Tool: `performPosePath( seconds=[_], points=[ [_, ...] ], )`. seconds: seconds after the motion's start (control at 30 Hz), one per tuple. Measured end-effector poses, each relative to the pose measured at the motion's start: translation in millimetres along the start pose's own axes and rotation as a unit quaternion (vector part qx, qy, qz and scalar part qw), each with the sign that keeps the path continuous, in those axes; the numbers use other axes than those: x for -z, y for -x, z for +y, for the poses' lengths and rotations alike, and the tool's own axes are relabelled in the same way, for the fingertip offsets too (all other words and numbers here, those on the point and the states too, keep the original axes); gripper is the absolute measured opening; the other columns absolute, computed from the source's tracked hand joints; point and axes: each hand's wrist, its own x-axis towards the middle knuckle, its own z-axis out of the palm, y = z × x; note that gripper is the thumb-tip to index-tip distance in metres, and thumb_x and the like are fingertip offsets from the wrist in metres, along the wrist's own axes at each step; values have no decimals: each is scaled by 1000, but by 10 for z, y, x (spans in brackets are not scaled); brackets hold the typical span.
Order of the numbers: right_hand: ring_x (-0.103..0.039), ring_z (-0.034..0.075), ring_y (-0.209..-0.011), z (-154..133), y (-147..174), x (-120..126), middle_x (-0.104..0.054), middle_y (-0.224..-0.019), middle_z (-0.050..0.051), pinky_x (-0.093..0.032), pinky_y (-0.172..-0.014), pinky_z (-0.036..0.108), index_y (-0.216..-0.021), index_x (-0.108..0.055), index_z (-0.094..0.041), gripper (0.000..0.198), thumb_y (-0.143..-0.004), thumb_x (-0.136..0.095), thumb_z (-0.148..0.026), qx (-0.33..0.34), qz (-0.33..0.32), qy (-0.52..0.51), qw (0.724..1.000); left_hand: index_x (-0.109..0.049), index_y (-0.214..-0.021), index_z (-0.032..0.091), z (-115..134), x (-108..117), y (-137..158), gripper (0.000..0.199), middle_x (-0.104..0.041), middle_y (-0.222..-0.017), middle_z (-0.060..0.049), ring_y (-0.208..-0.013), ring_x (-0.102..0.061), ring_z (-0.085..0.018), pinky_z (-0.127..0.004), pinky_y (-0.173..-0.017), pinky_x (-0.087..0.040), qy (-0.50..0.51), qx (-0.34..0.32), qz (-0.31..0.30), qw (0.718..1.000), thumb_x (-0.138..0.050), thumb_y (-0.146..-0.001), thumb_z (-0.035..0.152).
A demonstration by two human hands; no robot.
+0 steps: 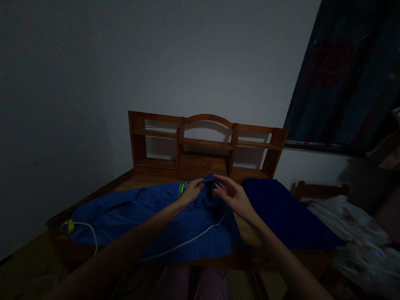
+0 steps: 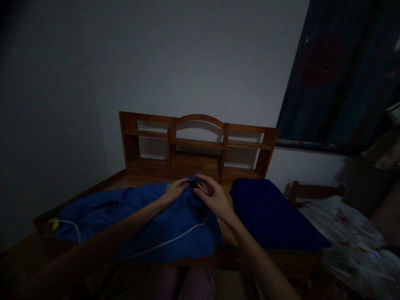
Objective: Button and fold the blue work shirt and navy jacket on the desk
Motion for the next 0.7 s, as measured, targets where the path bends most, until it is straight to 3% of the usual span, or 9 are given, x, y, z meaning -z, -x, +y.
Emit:
performPosePath(
  seconds=[0.1, 0.2, 0.27, 0.37, 0.43, 0.5, 0.57, 0.63, 0.7],
  points=[
    [-36, 23, -129, -2, 126, -7, -29, -146, 2, -37, -105, 41, -138, -33, -30, 61, -82, -57, -26, 10, 55, 188, 981, -61, -83, 16, 60, 111, -134, 22, -65, -86, -4, -84, -59, -18, -29, -78, -46, 5, 24, 46, 999, -44, -80, 31],
    [-28, 30, -132, 159, 296, -28, -10, -151, 3, -32, -104, 51, -143, -20, -32, 80, -75, -60, -16, -29, 108, 403, 909, -61, -84, 14, 200, 283, -210, 29, -66, -80, -5, -73, -60, -17, -27, -67, -48, 10, 59, 59, 996, -41, -79, 34],
    [-28, 33, -131, 345, 404, -46, -12, -151, 6, -30, -103, 53, -144, -19, -29, 86, -71, -63, -14, -59, 96, 472, 874, -64, -80, 13, 366, 440, -215, 33, -67, -74, -5, -65, -61, -18, -27, -60, -48, 0, 94, 31, 995, -45, -77, 41],
    [-43, 30, -121, 642, 505, -55, -41, -138, 13, -38, -98, 43, -140, -30, -20, 78, -70, -64, -18, -128, 36, 456, 880, -68, -83, 16, 663, 729, -169, 41, -70, -76, -4, -66, -62, -19, -24, -57, -47, -80, 154, -122, 977, -59, -67, 52],
    [-55, 25, -106, 772, 514, -33, -59, -116, 10, -44, -88, 34, -127, -48, -18, 55, -73, -60, -19, -202, 1, 430, 880, -70, -87, 20, 812, 922, -125, 45, -71, -80, -1, -70, -63, -19, -23, -59, -47, -178, 168, -253, 936, -70, -56, 52],
    [-60, 23, -96, 800, 469, 20, -65, -100, 9, -45, -82, 29, -108, -62, -17, 33, -76, -54, -17, -255, -5, 430, 866, -71, -81, 22, 880, 1084, -92, 46, -71, -78, -1, -73, -64, -21, -24, -62, -48, -299, 161, -320, 884, -78, -43, 45],
    [-60, 24, -98, 713, 363, 95, -64, -101, 12, -43, -83, 29, -97, -65, -15, 25, -77, -50, -16, -270, 16, 450, 851, -69, -65, 20, 887, 1208, -85, 35, -70, -69, -4, -73, -64, -26, -29, -66, -48, -412, 157, -272, 855, -80, -37, 38],
    [-58, 27, -101, 531, 189, 180, -61, -106, 16, -42, -85, 32, -97, -65, -14, 26, -77, -49, -17, -280, 41, 481, 830, -64, -54, 18, 890, 1311, -122, 25, -68, -63, -9, -76, -65, -29, -34, -71, -48, -450, 139, -137, 872, -77, -43, 36],
    [-58, 29, -102, 292, -48, 267, -61, -106, 19, -42, -85, 34, -98, -65, -12, 27, -78, -50, -22, -300, 64, 516, 800, -61, -52, 17, 941, 1419, -218, 21, -66, -61, -11, -79, -65, -30, -37, -75, -48, -419, 105, -22, 902, -70, -53, 36]
  ],
)
